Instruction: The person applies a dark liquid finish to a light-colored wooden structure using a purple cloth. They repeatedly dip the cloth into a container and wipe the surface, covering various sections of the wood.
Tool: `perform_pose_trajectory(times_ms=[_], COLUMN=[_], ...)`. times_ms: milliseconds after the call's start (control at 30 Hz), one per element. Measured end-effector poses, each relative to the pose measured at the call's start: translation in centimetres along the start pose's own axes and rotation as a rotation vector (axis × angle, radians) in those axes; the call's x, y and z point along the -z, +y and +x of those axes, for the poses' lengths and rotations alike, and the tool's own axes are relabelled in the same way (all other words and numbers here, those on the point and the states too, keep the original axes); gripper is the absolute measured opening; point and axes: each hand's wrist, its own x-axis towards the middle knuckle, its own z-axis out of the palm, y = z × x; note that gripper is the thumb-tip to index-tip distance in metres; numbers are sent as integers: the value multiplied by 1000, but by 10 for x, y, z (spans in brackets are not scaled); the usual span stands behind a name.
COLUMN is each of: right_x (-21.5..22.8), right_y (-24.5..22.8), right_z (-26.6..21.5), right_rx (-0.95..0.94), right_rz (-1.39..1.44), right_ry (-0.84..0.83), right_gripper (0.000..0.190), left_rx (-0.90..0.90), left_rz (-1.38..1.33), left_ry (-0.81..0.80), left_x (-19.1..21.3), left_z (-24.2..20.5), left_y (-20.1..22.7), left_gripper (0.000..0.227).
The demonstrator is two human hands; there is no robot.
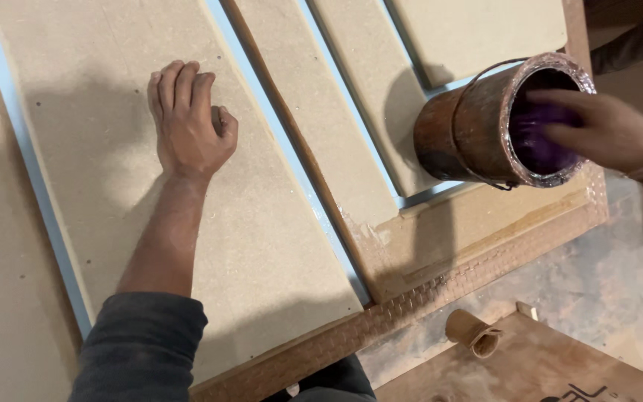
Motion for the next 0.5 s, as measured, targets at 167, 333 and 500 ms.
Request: perform_pose_trajectory(times_ms=[167, 333, 500], right_x=[3, -45, -86], right_y=[78, 176, 162], right_z=[-45, -80, -120], right_rx=[-122, -102, -120], right_rz=[367, 651, 1374], right_ry=[156, 258, 280], right_gripper=[46, 38, 45], left_rx=[9, 27, 15], left_rz=[37, 53, 71], left_ry=[-44, -59, -25], left_x=[3, 3, 0], left_z=[1, 0, 5], left_y=[3, 2, -1], left_gripper=[47, 46, 45])
